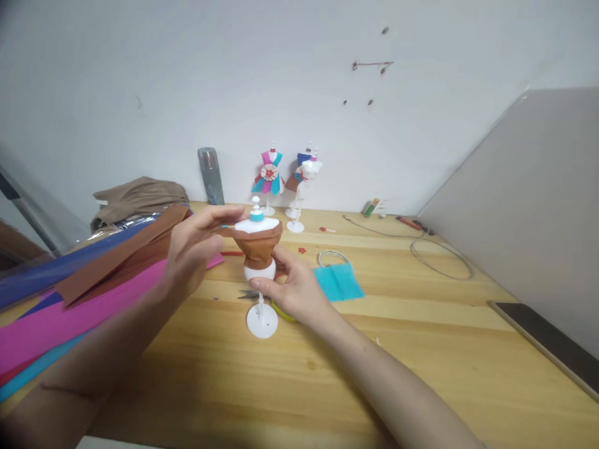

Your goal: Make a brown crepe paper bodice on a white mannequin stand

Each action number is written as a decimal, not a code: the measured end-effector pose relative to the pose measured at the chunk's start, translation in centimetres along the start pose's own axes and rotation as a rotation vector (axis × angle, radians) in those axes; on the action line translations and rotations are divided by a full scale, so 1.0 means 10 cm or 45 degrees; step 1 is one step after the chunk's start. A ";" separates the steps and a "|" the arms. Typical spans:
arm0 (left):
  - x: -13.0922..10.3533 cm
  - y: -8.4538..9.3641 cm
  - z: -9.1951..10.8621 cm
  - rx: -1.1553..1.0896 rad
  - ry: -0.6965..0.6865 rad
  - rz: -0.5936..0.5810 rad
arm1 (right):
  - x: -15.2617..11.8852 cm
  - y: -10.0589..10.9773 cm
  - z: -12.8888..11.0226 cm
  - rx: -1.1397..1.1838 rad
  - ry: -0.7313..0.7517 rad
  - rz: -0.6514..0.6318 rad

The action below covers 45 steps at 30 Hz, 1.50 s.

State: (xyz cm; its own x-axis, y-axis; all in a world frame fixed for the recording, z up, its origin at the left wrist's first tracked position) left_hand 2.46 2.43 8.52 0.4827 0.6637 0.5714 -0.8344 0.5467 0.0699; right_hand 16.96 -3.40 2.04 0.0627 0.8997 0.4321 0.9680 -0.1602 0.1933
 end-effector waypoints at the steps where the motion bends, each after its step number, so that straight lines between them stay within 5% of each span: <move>1: 0.01 0.01 -0.03 -0.056 0.054 0.012 | 0.00 0.02 -0.02 -0.060 0.019 0.030; 7: 0.06 0.00 -0.17 -0.201 0.276 0.100 | -0.04 0.13 -0.15 -0.346 0.164 0.144; 13: 0.07 0.01 -0.17 -0.276 0.204 0.111 | -0.04 0.21 -0.20 -0.457 0.203 0.261; 22: 0.16 0.04 -0.16 -0.247 -0.007 0.048 | 0.00 0.04 -0.08 0.082 0.026 0.078; 32: 0.08 0.04 0.01 0.095 0.072 0.064 | -0.06 0.13 -0.16 -0.590 0.159 0.144; 45: 0.05 0.00 0.17 0.248 0.067 0.091 | -0.07 0.09 -0.25 -0.656 0.273 0.128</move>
State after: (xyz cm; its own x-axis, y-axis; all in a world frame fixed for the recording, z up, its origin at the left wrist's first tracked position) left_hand 2.27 1.93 10.22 0.4295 0.7257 0.5374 -0.9001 0.3919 0.1902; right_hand 17.20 -5.23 4.09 0.0453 0.7757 0.6295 0.7129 -0.4665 0.5235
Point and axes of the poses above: each hand's wrist, its own x-axis towards the middle knuckle, its own y-axis out of the back of the hand, z = x × y, the point moved 7 cm from there along x, towards the middle knuckle, and after that the axes turned 6 degrees about y, right-handed, at the moved point
